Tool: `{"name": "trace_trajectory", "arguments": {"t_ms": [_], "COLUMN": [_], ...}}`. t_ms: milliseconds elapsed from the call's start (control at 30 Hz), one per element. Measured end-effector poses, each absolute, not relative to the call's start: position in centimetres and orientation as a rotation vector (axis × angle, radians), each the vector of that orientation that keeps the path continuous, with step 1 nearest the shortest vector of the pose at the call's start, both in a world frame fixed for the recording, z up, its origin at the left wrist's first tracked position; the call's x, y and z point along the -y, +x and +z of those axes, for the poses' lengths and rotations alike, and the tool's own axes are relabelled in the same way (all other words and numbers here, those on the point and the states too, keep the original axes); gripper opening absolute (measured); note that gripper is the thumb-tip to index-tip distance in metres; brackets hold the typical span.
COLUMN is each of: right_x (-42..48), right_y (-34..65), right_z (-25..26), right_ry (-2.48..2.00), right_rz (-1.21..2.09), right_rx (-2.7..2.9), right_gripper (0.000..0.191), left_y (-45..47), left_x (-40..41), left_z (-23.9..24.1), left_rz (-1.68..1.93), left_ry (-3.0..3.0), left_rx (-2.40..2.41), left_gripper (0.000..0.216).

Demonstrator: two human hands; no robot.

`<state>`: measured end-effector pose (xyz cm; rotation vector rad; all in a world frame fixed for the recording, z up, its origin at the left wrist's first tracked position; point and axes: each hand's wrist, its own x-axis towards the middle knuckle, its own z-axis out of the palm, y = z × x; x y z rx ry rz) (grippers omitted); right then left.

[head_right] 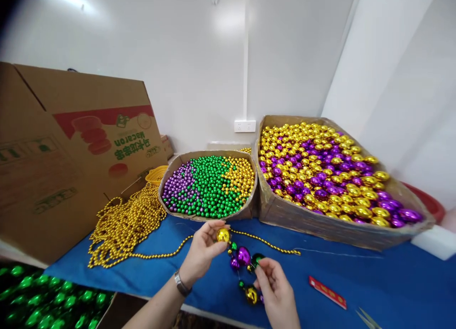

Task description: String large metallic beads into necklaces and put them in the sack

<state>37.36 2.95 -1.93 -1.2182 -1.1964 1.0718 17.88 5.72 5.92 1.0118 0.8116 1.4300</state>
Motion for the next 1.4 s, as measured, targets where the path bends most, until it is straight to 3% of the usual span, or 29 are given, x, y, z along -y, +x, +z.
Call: {"name": "trace_trajectory", "arguments": {"t_ms": [133, 333, 433, 533, 633, 767, 1000, 1167, 1400], "right_x": [-2.5, -2.4, -2.3, -2.1, -2.2, -2.6, -2.5, -2.5, -2.3], "right_y": [37.3, 36.4, 36.5, 36.6, 36.7, 36.6, 36.6, 36.4, 36.9], "right_z": [-1.3, -0.4, 0.8, 1.9, 2.0, 1.1, 0.4, 0.1, 0.6], "right_ry": [-1.261, -1.044, -0.994, -0.986, -0.998, -1.015, -1.057, -1.065, -1.097], "right_rz": [1.000, 1.316, 1.428, 1.450, 1.445, 1.424, 1.387, 1.350, 1.317], "right_rx": [1.225, 0.973, 0.837, 0.772, 0.757, 0.779, 0.860, 0.919, 0.925], "right_gripper": [0.033, 0.033, 0.034, 0.034, 0.035, 0.037, 0.035, 0.031, 0.032], "left_y": [18.3, 17.8, 14.9, 11.3, 9.0, 8.5, 9.9, 13.4, 16.0], "left_x": [-5.6, -5.5, -7.8, -11.5, -14.6, -16.4, -14.2, -10.4, -8.5], "left_z": [5.4, 6.2, 7.5, 8.0, 7.4, 6.5, 7.3, 7.2, 7.2], "left_rz": [1.376, 1.300, 1.303, 0.850, 0.535, 0.453, 0.739, 1.264, 1.311], "left_ry": [0.991, 1.237, 1.542, 2.000, 2.079, 2.059, 1.951, 1.232, 0.819], "left_rx": [-0.812, -0.836, -1.223, -1.950, -2.085, -2.089, -1.932, -1.077, -0.761], "left_gripper": [0.043, 0.044, 0.032, 0.022, 0.015, 0.025, 0.028, 0.029, 0.025]}}
